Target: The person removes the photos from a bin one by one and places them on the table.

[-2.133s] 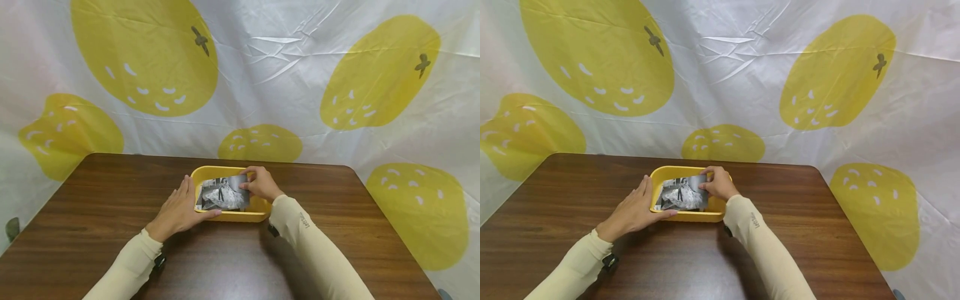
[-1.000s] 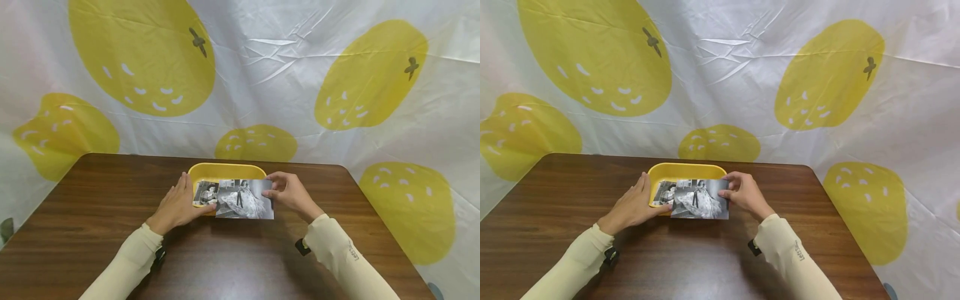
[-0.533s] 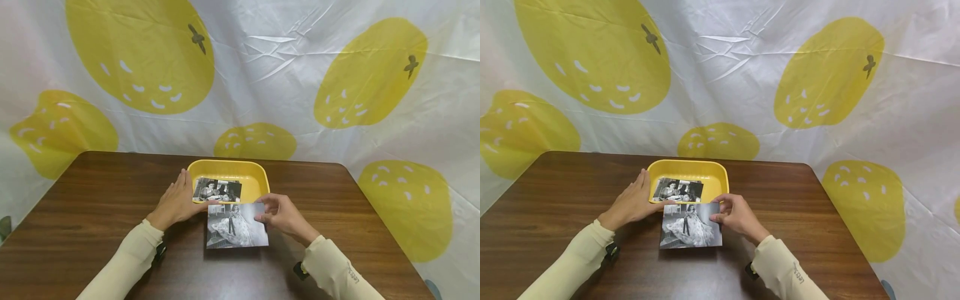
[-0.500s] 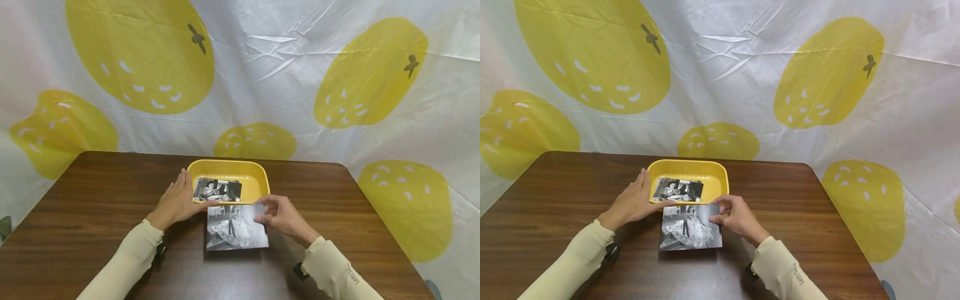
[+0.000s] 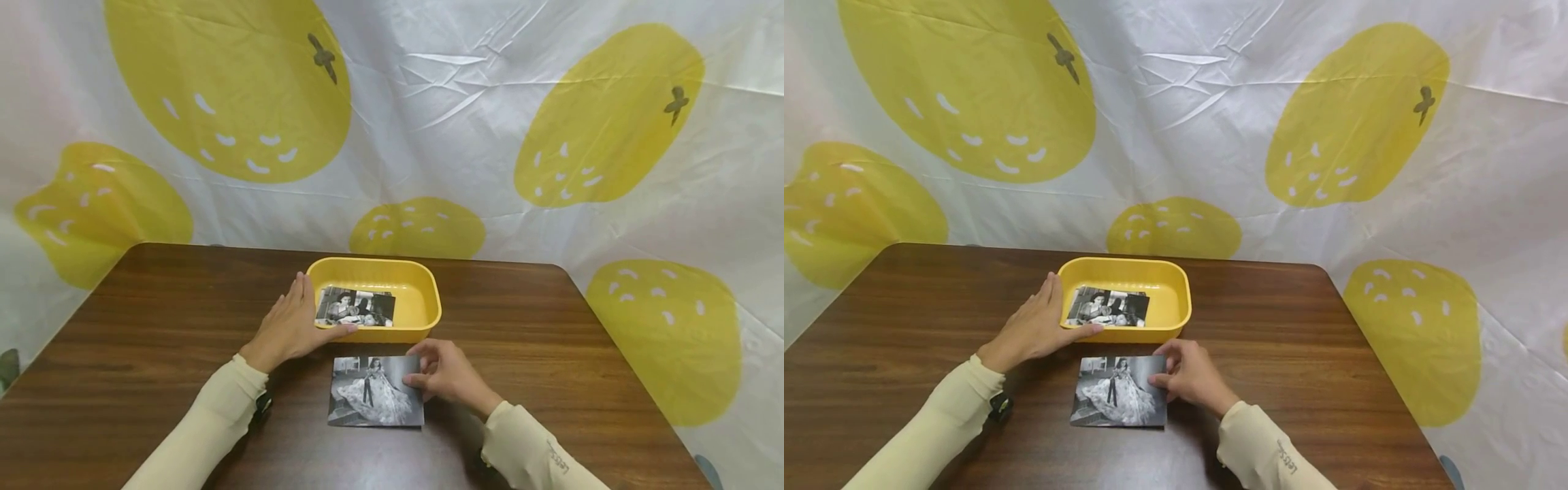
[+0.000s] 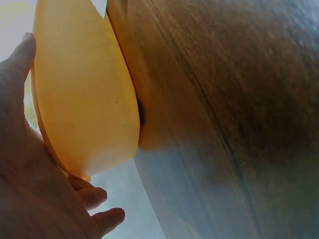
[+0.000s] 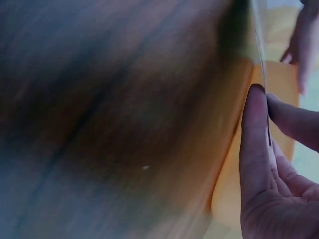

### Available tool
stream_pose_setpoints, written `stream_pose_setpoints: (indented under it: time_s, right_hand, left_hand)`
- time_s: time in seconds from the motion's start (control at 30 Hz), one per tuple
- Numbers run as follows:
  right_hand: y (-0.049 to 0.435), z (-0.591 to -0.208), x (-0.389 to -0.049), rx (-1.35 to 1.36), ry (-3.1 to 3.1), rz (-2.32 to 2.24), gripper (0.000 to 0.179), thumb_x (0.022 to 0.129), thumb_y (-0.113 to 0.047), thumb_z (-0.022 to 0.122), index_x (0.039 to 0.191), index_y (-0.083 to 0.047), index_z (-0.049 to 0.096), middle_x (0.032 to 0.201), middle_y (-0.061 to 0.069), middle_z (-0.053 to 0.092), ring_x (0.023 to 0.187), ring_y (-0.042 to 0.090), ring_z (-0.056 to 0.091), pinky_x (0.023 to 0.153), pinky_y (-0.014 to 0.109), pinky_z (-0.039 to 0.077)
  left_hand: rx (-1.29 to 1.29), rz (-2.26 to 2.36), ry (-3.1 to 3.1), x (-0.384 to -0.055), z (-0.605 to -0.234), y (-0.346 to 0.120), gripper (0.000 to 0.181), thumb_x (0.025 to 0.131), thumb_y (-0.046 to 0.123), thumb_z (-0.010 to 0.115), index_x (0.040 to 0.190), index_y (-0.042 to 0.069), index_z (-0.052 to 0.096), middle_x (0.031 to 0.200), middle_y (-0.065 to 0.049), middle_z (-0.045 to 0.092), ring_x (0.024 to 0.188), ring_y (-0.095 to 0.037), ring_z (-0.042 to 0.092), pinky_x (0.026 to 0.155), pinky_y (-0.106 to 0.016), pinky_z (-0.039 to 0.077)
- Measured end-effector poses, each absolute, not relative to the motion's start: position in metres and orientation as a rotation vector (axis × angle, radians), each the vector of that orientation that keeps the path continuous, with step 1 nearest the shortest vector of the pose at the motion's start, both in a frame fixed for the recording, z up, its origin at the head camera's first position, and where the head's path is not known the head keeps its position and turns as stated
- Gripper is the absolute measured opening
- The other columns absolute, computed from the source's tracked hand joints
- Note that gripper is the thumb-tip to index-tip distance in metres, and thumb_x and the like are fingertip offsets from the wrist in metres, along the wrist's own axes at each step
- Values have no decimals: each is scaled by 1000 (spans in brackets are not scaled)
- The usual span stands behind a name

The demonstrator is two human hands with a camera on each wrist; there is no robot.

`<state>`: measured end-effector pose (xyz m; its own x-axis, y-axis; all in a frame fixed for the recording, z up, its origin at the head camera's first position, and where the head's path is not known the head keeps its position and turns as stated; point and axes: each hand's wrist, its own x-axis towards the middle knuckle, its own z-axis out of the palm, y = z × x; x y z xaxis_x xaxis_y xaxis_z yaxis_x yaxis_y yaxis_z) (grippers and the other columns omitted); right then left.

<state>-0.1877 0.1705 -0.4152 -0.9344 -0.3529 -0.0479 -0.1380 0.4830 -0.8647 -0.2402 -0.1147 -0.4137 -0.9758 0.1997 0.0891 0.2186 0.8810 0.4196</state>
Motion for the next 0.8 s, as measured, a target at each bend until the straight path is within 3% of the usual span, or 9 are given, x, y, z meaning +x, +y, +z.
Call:
stream_pose_setpoints:
  time_s: [0.2,0.43,0.8]
  right_hand:
    - [167,-418,-190,-464,2700,-1131,41,70,-13,84,102,4,64,66,4,57,44,12,59,44,28,49]
    - [164,-415,-193,-491,2857,-845,42,64,-26,88,93,-3,68,70,-1,61,60,10,54,57,28,48]
    - [163,-417,-195,-588,2933,-757,37,61,-30,89,86,-8,71,66,-3,59,60,10,50,54,27,44]
  left_hand:
    - [-335,-693,-3008,-241,-414,-115,133,66,88,44,148,-8,0,155,-25,0,143,-35,7,112,-54,16]
    - [-335,-698,-3010,-241,-414,-116,134,66,89,44,148,-7,0,155,-25,-1,143,-36,8,112,-54,16]
    - [-333,-690,-3014,-241,-413,-116,133,66,89,44,148,-7,0,155,-25,0,143,-36,9,112,-54,16]
